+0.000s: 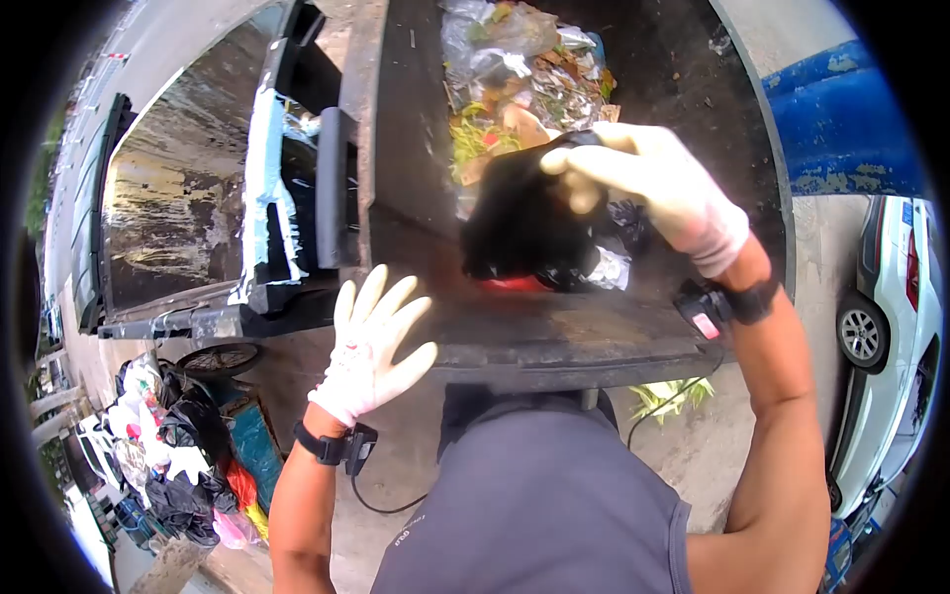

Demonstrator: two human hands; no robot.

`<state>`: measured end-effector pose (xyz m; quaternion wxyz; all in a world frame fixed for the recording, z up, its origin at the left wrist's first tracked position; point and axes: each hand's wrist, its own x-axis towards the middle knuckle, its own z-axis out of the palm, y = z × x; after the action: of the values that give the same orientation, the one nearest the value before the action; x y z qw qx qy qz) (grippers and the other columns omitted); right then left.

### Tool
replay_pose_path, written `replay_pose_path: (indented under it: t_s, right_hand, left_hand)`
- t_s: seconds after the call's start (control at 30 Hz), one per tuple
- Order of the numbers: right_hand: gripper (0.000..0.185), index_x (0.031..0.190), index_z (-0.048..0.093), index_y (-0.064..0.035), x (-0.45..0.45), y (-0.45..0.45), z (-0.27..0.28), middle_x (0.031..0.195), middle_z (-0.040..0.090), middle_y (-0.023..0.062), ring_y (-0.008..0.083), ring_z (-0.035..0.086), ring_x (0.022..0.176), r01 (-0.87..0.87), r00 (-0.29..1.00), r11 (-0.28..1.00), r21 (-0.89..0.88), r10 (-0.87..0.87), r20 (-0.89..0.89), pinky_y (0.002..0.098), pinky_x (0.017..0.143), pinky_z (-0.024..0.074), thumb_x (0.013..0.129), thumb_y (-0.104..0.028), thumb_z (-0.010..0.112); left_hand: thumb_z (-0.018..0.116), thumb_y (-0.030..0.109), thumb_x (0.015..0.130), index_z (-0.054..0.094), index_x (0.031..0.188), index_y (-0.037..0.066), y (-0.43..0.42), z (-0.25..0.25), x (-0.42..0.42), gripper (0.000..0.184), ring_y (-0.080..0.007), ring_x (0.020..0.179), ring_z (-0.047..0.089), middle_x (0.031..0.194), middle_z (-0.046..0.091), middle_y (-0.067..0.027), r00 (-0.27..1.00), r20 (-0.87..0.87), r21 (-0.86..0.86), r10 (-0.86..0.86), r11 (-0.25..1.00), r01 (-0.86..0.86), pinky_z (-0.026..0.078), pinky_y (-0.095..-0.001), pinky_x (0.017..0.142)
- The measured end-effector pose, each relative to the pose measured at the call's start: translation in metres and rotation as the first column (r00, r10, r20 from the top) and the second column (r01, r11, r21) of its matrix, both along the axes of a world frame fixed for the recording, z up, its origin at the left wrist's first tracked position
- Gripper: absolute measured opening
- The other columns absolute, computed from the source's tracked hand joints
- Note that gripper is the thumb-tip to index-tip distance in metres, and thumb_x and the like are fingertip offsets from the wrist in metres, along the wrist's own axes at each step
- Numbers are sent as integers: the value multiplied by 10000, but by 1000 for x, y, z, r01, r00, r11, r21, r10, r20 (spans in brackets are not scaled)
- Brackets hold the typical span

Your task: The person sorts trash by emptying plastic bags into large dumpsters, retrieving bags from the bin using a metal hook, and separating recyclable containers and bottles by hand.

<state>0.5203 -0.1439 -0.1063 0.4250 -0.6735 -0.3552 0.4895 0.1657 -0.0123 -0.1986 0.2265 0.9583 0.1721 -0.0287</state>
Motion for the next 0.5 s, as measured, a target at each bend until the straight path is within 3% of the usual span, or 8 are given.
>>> replay_pose_path:
  t_s: [0.1, 0.17, 0.2, 0.23, 0.3, 0.4, 0.47, 0.5]
  right_hand:
    - [352, 1192, 720, 52, -20, -3, 65, 918, 700, 48, 130, 659, 837, -7, 996, 971, 238, -15, 91, 279, 832, 531, 1044, -233, 577]
    - [384, 1241, 685, 71, -34, -1, 122, 949, 691, 77, 156, 665, 837, -35, 976, 952, 304, -33, 215, 297, 835, 543, 1064, -239, 542]
    - [404, 1269, 660, 79, -38, 1, 135, 962, 684, 96, 174, 666, 826, -51, 950, 859, 509, -115, 290, 306, 830, 552, 1075, -245, 518]
    - [399, 1272, 657, 80, -45, 0, 150, 969, 683, 97, 174, 667, 833, -63, 936, 832, 551, -143, 322, 305, 833, 552, 1074, -238, 519]
    - [390, 1278, 650, 83, -62, 0, 175, 984, 683, 101, 175, 667, 846, -87, 921, 787, 611, -170, 349, 301, 838, 554, 1072, -223, 521]
    - [377, 1286, 639, 86, -92, 7, 201, 1006, 681, 105, 176, 668, 865, -125, 919, 744, 657, -163, 360, 296, 846, 555, 1069, -201, 525]
    - [369, 1291, 632, 88, -111, 20, 216, 1021, 681, 108, 176, 669, 878, -166, 923, 722, 671, -125, 364, 293, 851, 557, 1067, -186, 527]
    - [366, 1294, 629, 89, -120, 30, 222, 1029, 680, 110, 176, 670, 885, -188, 929, 715, 673, -94, 359, 291, 854, 557, 1066, -179, 528]
  left_hand:
    - [735, 328, 864, 639, 1347, 92, -9, 9, 4, 547, -414, 1446, 429, 1444, 586, -172, 983, 162, -49, 90, 995, -83, 255, -597, 1211]
    - [758, 180, 846, 617, 1333, -5, -13, 34, 18, 540, -383, 1182, 661, 1271, 688, -195, 896, 364, -284, 253, 947, -152, 491, -439, 1060]
    - [763, 168, 847, 618, 1321, -31, -13, 59, 23, 534, -385, 1132, 678, 1241, 694, -215, 844, 465, -281, 268, 949, -147, 519, -425, 1009]
    - [768, 156, 848, 618, 1309, -56, -10, 85, 26, 529, -387, 1081, 696, 1210, 700, -235, 781, 560, -278, 278, 950, -139, 548, -410, 958]
    - [775, 162, 853, 626, 1288, -82, 10, 130, 34, 521, -363, 1040, 707, 1191, 703, -250, 571, 805, -131, 161, 987, -94, 552, -410, 937]
    - [801, 207, 828, 611, 1283, -72, 38, 204, 35, 567, -401, 1014, 693, 1166, 690, -271, 412, 911, 53, 15, 987, -152, 546, -483, 856]
    - [775, 222, 845, 635, 1228, -54, 51, 245, 26, 492, -370, 978, 704, 1098, 701, -250, 396, 918, 26, 23, 993, -119, 551, -457, 835]
    - [753, 232, 858, 663, 1167, -44, 54, 267, 18, 424, -339, 920, 717, 1017, 718, -224, 392, 914, -83, 102, 994, -65, 556, -435, 806]
